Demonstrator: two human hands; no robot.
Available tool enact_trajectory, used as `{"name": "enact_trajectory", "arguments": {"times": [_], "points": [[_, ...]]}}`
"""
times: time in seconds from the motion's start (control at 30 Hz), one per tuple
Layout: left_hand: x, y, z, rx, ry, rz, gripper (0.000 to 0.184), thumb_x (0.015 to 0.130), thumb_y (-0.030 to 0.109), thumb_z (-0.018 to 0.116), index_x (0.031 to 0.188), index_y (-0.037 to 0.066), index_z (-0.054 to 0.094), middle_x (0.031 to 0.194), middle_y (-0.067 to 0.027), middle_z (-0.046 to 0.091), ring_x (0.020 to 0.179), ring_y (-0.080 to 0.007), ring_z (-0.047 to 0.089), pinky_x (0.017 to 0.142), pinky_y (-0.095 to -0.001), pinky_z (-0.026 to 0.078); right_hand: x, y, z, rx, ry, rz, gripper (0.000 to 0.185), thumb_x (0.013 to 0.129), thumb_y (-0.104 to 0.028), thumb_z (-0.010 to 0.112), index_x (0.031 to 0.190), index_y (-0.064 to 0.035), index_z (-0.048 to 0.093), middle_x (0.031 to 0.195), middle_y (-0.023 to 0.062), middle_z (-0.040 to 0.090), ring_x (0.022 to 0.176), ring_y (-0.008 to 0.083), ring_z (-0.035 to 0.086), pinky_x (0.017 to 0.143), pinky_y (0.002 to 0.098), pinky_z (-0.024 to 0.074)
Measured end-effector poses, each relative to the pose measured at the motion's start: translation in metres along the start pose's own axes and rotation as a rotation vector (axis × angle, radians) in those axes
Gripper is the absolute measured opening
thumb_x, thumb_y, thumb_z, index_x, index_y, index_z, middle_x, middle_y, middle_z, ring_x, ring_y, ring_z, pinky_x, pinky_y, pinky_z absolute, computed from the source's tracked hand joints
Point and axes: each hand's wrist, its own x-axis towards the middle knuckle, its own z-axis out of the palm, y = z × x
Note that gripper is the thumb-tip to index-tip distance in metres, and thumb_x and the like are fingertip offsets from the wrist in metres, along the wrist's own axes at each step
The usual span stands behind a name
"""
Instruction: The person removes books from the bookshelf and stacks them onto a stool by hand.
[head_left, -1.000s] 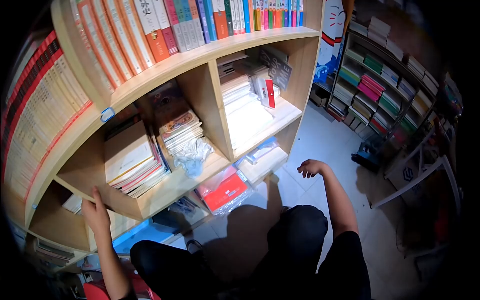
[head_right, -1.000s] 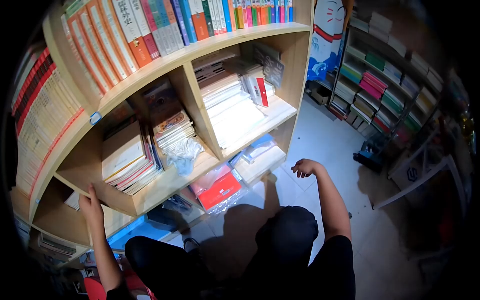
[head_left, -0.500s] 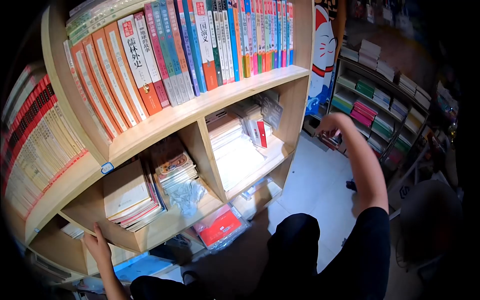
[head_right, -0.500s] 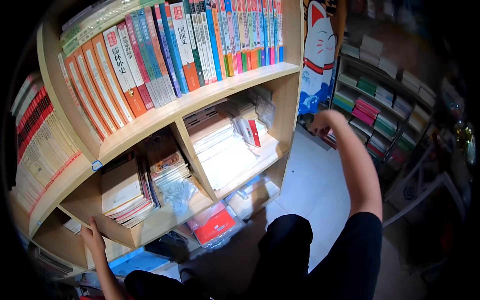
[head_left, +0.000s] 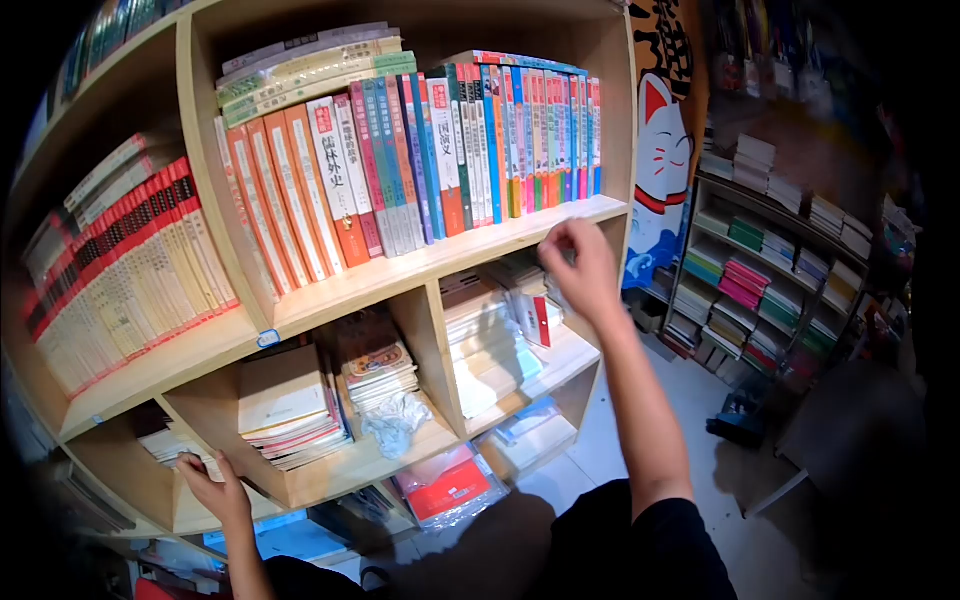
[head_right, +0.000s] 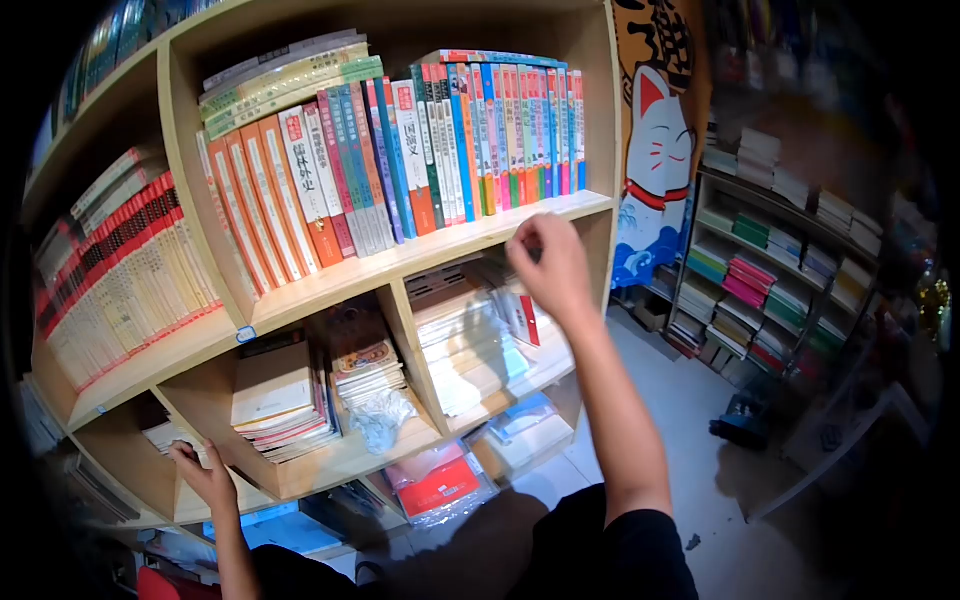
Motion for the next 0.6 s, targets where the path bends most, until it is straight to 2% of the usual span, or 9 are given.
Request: {"name": "enact_trajectory", "arguments": {"times": [0.03, 0.1, 0.23, 0.3, 0.37, 0.43, 0.5, 0.57, 0.6], "points": [[0.000, 0.014, -0.004, -0.031, 0.023, 0.091, 0.033, 0.093, 0.011, 0.065, 0.095, 0.004, 0.033, 0.088, -0.0073, 0.027, 0.079, -0.0211, 0.031, 0.073, -0.0322, 0.035, -0.014, -0.014, 0.014, -0.018, 0.060, -0.070, 0.018, 0.082, -0.015, 0.072, 0.090, -0.0023, 0.061, 0.089, 0.0147, 0.060, 0.087, 0.0346, 0.057, 0.080, 0.0438, 0.0464], [0.014, 0.043, -0.012, -0.061, -0.030, 0.157, 0.026, 0.089, 0.010, 0.063, 0.094, 0.003, 0.039, 0.087, -0.0084, 0.031, 0.077, -0.0222, 0.034, 0.071, -0.0332, 0.033, -0.035, -0.021, 0.046, -0.026, 0.161, -0.109, 0.019, 0.081, -0.013, 0.071, 0.094, -0.0039, 0.062, 0.098, 0.0150, 0.059, 0.095, 0.0361, 0.055, 0.085, 0.0452, 0.0441], [0.062, 0.134, -0.021, -0.083, -0.116, 0.465, 0.021, 0.081, 0.008, 0.066, 0.086, 0.003, 0.045, 0.079, -0.0108, 0.040, 0.070, -0.0259, 0.041, 0.065, -0.0370, 0.035, -0.062, -0.016, 0.084, 0.097, 0.243, -0.022, 0.018, 0.081, -0.012, 0.070, 0.096, -0.0045, 0.064, 0.100, 0.0129, 0.060, 0.097, 0.0343, 0.055, 0.088, 0.0445, 0.0433], [0.088, 0.182, -0.016, -0.055, -0.245, 0.587, 0.021, 0.079, 0.008, 0.067, 0.083, 0.003, 0.048, 0.077, -0.0132, 0.044, 0.070, -0.0306, 0.046, 0.065, -0.0395, 0.037, -0.072, -0.012, 0.095, 0.112, 0.291, 0.018, 0.015, 0.082, -0.011, 0.069, 0.094, -0.0043, 0.064, 0.100, 0.0134, 0.061, 0.097, 0.0341, 0.055, 0.088, 0.0442, 0.0430], [0.111, 0.224, 0.000, -0.016, -0.285, 0.771, 0.022, 0.079, 0.008, 0.069, 0.084, 0.003, 0.048, 0.078, -0.0129, 0.044, 0.071, -0.0286, 0.046, 0.065, -0.0376, 0.036, -0.074, -0.011, 0.100, 0.160, 0.292, -0.005, 0.013, 0.082, -0.011, 0.068, 0.092, -0.0043, 0.062, 0.098, 0.0132, 0.060, 0.096, 0.0336, 0.055, 0.086, 0.0444, 0.0424], [0.133, 0.260, 0.020, 0.062, -0.312, 0.934, 0.019, 0.079, 0.009, 0.069, 0.085, 0.003, 0.052, 0.079, -0.0146, 0.050, 0.074, -0.0333, 0.052, 0.066, -0.0405, 0.040, -0.074, -0.013, 0.101, 0.180, 0.308, 0.015, 0.013, 0.082, -0.010, 0.068, 0.091, -0.0040, 0.061, 0.097, 0.0131, 0.060, 0.094, 0.0333, 0.055, 0.084, 0.0441, 0.0422], [0.153, 0.289, 0.038, 0.128, -0.365, 1.028, 0.017, 0.080, 0.011, 0.069, 0.086, 0.004, 0.055, 0.081, -0.0146, 0.054, 0.078, -0.0356, 0.056, 0.068, -0.0435, 0.043, -0.069, -0.015, 0.099, 0.191, 0.321, 0.024, 0.012, 0.082, -0.009, 0.067, 0.091, -0.0036, 0.060, 0.097, 0.0131, 0.059, 0.093, 0.0330, 0.055, 0.083, 0.0439, 0.0420], [0.172, 0.309, 0.058, 0.168, -0.386, 1.077, 0.016, 0.082, 0.013, 0.068, 0.088, 0.005, 0.056, 0.083, -0.0143, 0.056, 0.080, -0.0362, 0.058, 0.071, -0.0458, 0.044, -0.062, -0.023, 0.098, 0.220, 0.440, 0.013, 0.013, 0.082, -0.009, 0.067, 0.091, -0.0030, 0.059, 0.095, 0.0132, 0.058, 0.092, 0.0324, 0.054, 0.080, 0.0432, 0.0417], [0.185, 0.319, 0.064, 0.255, -0.423, 1.098, 0.018, 0.082, 0.013, 0.069, 0.091, 0.005, 0.056, 0.085, -0.0140, 0.057, 0.082, -0.0357, 0.059, 0.073, -0.0457, 0.045, -0.061, -0.025, 0.097, 0.217, 0.434, 0.020, 0.018, 0.082, -0.009, 0.067, 0.096, -0.0019, 0.059, 0.100, 0.0147, 0.058, 0.096, 0.0328, 0.053, 0.083, 0.0422, 0.0430]]}}
